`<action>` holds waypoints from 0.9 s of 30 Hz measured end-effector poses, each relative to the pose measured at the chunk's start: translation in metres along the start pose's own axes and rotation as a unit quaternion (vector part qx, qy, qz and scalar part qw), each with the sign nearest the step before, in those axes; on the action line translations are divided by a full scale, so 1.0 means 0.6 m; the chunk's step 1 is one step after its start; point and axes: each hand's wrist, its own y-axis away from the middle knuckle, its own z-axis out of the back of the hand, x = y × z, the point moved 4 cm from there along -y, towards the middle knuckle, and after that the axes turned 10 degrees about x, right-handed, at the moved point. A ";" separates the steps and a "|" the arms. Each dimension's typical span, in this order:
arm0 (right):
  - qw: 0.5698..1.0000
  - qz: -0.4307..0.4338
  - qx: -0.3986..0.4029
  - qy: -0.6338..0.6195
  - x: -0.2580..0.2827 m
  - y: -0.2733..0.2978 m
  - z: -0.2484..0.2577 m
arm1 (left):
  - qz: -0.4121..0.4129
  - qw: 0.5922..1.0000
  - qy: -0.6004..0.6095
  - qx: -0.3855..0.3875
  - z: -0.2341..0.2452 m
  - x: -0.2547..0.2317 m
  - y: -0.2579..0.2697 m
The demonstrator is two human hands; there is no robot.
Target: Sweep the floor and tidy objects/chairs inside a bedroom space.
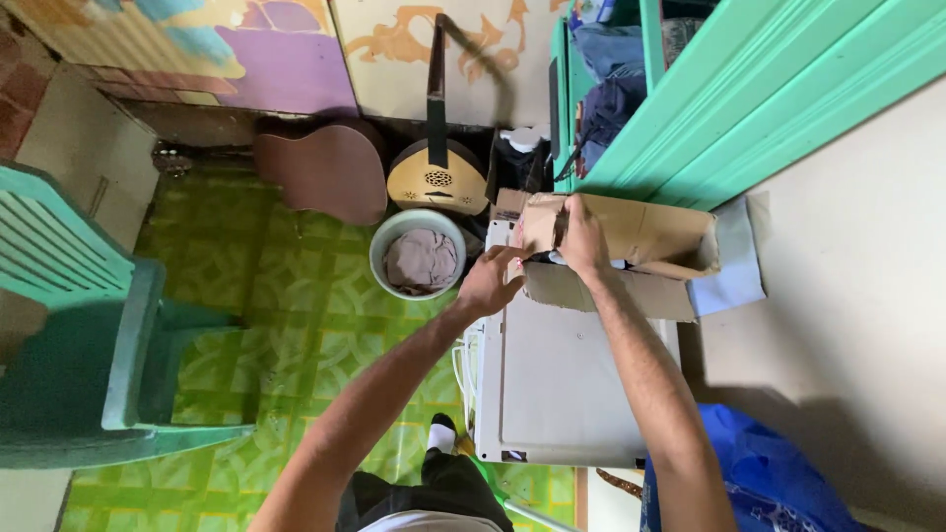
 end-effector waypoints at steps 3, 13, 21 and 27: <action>0.998 -0.001 0.015 0.064 0.002 -0.006 0.013 | 0.040 0.999 0.002 0.022 -0.005 0.009 -0.002; 0.997 0.001 0.049 0.064 -0.040 0.023 0.010 | 0.041 0.997 -0.029 0.051 -0.016 0.047 -0.005; 0.999 0.020 0.025 0.044 0.024 0.075 0.028 | 0.009 0.999 -0.013 0.033 -0.008 0.031 0.036; 0.999 0.017 0.016 0.024 0.092 0.156 0.045 | -0.046 0.999 -0.006 0.010 -0.012 0.025 0.117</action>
